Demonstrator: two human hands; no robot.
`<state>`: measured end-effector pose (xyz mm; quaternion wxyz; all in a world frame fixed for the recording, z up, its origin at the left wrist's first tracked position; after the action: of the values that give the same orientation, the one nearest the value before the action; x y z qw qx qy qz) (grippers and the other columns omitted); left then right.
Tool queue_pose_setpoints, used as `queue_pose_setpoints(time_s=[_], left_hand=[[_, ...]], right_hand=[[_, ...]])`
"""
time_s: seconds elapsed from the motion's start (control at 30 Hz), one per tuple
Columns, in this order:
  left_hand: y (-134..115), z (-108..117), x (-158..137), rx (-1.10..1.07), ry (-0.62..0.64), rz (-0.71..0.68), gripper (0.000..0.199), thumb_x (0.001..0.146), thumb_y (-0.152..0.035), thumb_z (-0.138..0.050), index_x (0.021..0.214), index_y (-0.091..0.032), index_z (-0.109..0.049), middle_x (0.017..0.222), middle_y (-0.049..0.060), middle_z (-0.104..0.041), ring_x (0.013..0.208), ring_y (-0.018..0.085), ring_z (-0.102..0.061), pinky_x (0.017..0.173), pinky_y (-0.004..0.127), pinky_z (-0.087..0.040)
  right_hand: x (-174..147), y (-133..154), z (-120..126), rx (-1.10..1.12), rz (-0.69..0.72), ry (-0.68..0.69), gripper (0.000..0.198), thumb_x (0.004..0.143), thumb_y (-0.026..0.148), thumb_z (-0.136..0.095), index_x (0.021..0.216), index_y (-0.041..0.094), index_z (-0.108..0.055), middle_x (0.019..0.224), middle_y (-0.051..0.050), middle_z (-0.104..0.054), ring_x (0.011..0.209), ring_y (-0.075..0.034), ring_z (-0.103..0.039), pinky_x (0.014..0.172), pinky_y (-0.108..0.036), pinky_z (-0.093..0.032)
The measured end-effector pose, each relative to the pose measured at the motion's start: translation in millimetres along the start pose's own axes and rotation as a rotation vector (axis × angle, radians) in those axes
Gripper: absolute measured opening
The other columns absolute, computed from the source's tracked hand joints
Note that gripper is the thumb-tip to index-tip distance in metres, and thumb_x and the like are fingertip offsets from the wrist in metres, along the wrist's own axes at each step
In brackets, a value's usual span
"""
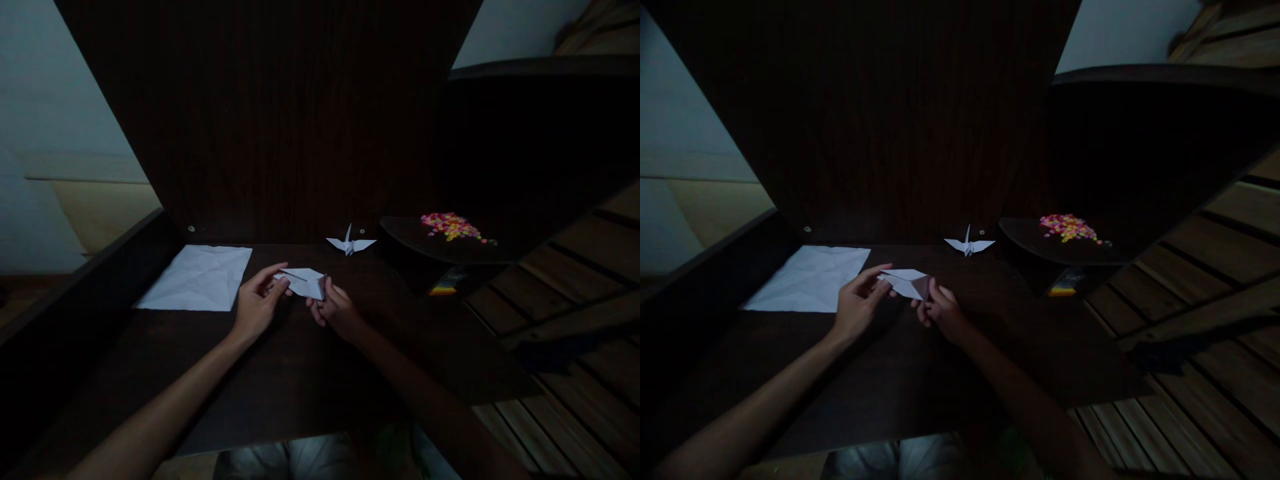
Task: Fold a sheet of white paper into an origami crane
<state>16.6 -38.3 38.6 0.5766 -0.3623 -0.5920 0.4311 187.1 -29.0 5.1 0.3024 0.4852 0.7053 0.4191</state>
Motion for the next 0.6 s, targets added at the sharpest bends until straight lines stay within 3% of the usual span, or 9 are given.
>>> queue_pose_setpoints(time_s=[0.17,0.3,0.37,0.5,0.6], left_hand=[[-5,4,3,0.042,-0.139,-0.032,0.032,0.076,-0.035,-0.067,0.101,-0.015,-0.066,0.074,0.002,-0.066,0.065,0.014,-0.062,0.058,0.023,-0.049],[-9,5,3,0.052,-0.196,-0.056,0.031,0.075,-0.034,-0.068,0.1,-0.016,-0.066,0.065,0.0,-0.062,0.059,0.013,-0.059,0.055,0.022,-0.047],[-10,5,4,0.058,-0.213,-0.074,0.031,0.075,-0.034,-0.068,0.1,-0.016,-0.066,0.066,-0.001,-0.06,0.058,0.012,-0.057,0.054,0.021,-0.045],[-11,5,3,0.063,-0.21,-0.084,0.03,0.074,-0.031,-0.069,0.101,-0.017,-0.065,0.068,-0.002,-0.057,0.058,0.01,-0.053,0.053,0.02,-0.043],[-14,3,0,0.05,-0.179,-0.099,0.033,0.074,-0.03,-0.07,0.102,-0.016,-0.063,0.069,-0.002,-0.058,0.059,0.01,-0.054,0.058,0.022,-0.045]], right_hand=[[-3,4,2,0.006,0.009,0.134,0.039,0.076,0.051,-0.06,0.094,0.016,-0.058,0.082,-0.009,-0.067,0.06,-0.017,-0.061,0.037,-0.023,-0.045],[-2,3,2,-0.02,-0.088,0.243,0.052,0.083,0.059,-0.045,0.102,0.013,-0.059,0.085,-0.012,-0.068,0.059,-0.018,-0.061,0.039,-0.024,-0.047],[-2,1,2,-0.054,-0.089,0.214,0.05,0.083,0.058,-0.046,0.1,0.013,-0.059,0.081,-0.01,-0.068,0.056,-0.016,-0.06,0.037,-0.022,-0.046],[-5,-1,-2,-0.167,-0.037,0.105,0.027,0.075,0.04,-0.065,0.088,0.016,-0.063,0.069,-0.001,-0.063,0.053,-0.012,-0.057,0.039,-0.019,-0.047],[-6,-1,-7,-0.177,-0.054,0.097,0.024,0.072,0.034,-0.067,0.089,0.017,-0.064,0.071,0.0,-0.063,0.053,-0.012,-0.059,0.042,-0.022,-0.051]])
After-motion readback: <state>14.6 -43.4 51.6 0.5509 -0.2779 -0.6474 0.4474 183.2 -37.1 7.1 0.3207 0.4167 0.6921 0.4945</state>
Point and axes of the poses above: each hand's wrist, its own x-axis towards the middle knuckle, its own z-axis out of the back of the hand, y = z × x, the point moved 1 cm from there along x, towards the middle knuckle
